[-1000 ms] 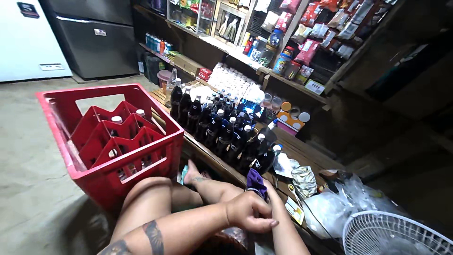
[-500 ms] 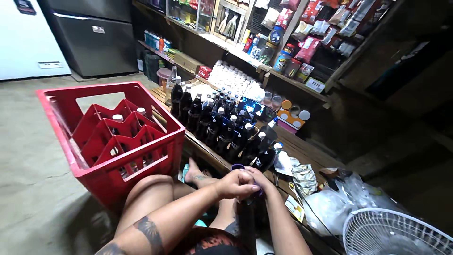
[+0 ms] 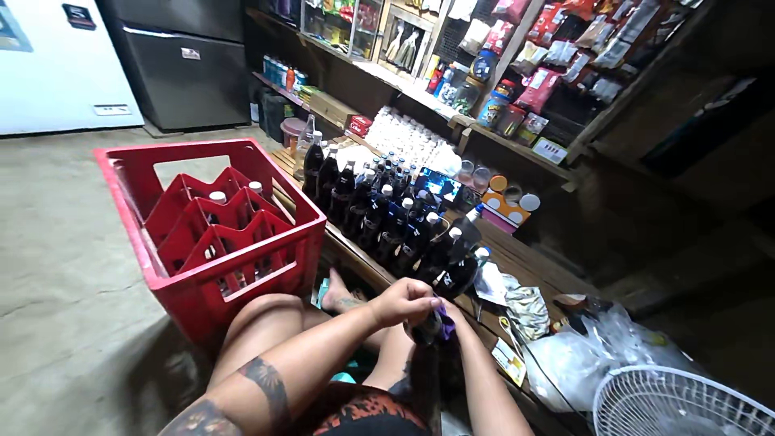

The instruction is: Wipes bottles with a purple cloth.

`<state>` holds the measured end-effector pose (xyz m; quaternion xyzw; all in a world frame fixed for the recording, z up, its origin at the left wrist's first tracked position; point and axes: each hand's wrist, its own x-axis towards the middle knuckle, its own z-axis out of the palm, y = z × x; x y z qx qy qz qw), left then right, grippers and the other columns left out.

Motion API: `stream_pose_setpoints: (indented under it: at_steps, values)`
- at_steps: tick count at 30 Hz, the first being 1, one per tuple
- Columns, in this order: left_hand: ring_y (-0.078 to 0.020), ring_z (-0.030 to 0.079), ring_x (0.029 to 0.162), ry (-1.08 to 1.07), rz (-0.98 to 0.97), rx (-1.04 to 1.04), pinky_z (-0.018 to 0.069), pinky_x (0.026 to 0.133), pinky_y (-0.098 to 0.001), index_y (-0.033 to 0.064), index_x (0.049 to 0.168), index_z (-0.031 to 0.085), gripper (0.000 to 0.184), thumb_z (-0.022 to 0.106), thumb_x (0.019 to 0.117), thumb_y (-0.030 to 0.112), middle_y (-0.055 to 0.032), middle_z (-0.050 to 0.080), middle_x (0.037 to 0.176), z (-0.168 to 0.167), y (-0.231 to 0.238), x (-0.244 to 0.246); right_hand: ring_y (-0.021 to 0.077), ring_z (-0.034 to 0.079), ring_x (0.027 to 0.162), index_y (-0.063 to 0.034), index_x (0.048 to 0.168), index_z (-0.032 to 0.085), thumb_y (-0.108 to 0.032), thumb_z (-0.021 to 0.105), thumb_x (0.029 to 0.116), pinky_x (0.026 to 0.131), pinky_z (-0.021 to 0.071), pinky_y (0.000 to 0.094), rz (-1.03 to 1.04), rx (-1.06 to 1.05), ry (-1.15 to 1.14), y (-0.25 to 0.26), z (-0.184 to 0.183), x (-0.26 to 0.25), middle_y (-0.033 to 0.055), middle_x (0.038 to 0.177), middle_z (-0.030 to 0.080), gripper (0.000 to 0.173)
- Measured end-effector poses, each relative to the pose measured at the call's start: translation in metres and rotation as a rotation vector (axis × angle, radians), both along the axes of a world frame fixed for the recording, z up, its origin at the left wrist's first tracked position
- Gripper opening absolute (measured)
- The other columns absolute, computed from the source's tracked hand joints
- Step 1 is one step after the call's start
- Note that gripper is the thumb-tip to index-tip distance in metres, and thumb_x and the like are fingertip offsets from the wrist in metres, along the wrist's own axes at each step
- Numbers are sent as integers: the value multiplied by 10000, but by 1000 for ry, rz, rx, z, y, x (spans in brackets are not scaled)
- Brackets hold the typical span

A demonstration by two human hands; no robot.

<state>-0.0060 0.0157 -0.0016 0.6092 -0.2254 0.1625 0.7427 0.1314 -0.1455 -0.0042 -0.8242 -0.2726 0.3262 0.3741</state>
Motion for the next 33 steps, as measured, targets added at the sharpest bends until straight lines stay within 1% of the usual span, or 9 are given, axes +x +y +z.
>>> stream_pose_setpoints:
  at_steps: [2, 5, 9, 13, 15, 19, 23, 28, 33]
  values:
    - [20, 496, 484, 41, 3, -64, 413, 479, -174, 216, 678, 560, 331, 577, 993, 313, 132, 519, 555, 2, 5, 0, 283, 540, 1327, 77, 1421, 502, -95, 392, 1098, 1148, 382, 413, -16, -71, -31, 7, -44, 29, 250, 1422, 558, 381]
    - [19, 485, 477, 101, 51, -148, 402, 474, -172, 232, 675, 546, 316, 574, 980, 308, 135, 514, 552, 4, 12, 2, 287, 486, 1383, 70, 1411, 529, -176, 357, 1114, 1177, 337, 422, 86, 11, -58, 25, -24, 18, 246, 1463, 526, 422]
    - [15, 475, 490, 133, 179, -248, 401, 489, -181, 225, 690, 554, 281, 565, 969, 258, 136, 512, 565, 0, 20, 5, 287, 497, 1333, -7, 1379, 598, -208, 473, 1055, 1136, 383, 442, 169, 155, -154, 45, 20, -13, 227, 1422, 531, 401]
    - [6, 476, 504, 159, 284, -315, 413, 508, -185, 211, 705, 548, 272, 531, 976, 220, 125, 507, 576, -4, 20, 8, 252, 546, 1265, -73, 1352, 649, -230, 474, 1032, 1085, 439, 434, 193, 288, -344, 50, 1, -13, 185, 1343, 589, 397]
    - [-2, 469, 480, 192, 311, -357, 414, 493, -185, 200, 717, 543, 283, 496, 996, 213, 113, 497, 557, -4, 21, 9, 239, 549, 1271, -40, 1351, 641, -257, 472, 1027, 1104, 432, 415, 168, 366, -335, 45, -18, -1, 184, 1345, 596, 424]
    - [-9, 445, 469, 241, 388, -419, 409, 489, -188, 180, 769, 539, 268, 450, 1022, 190, 109, 475, 558, -1, 27, 7, 313, 472, 1391, 81, 1404, 540, -131, 372, 1086, 1196, 327, 410, 20, 298, -249, 24, -55, 20, 272, 1453, 520, 418]
    - [-19, 405, 446, 241, 438, -515, 394, 478, -195, 170, 755, 512, 299, 428, 1041, 148, 103, 429, 535, -3, 33, 8, 367, 469, 1391, 23, 1395, 579, -174, 434, 1090, 1192, 326, 472, -139, 85, -260, 13, -90, 40, 264, 1445, 536, 392]
    - [-24, 401, 442, 267, 483, -577, 398, 477, -196, 150, 771, 521, 307, 425, 1063, 143, 92, 427, 535, 0, 34, 11, 380, 470, 1376, 35, 1400, 574, -155, 389, 1095, 1177, 336, 466, -80, 154, -322, 40, -41, 1, 286, 1432, 532, 405]
    - [-19, 389, 433, 278, 507, -612, 371, 456, -180, 142, 768, 521, 312, 426, 1065, 127, 87, 424, 527, -3, 33, 14, 325, 501, 1318, -69, 1391, 617, -308, 588, 962, 1095, 433, 496, 115, 414, -496, 59, -12, -41, 225, 1407, 526, 491]
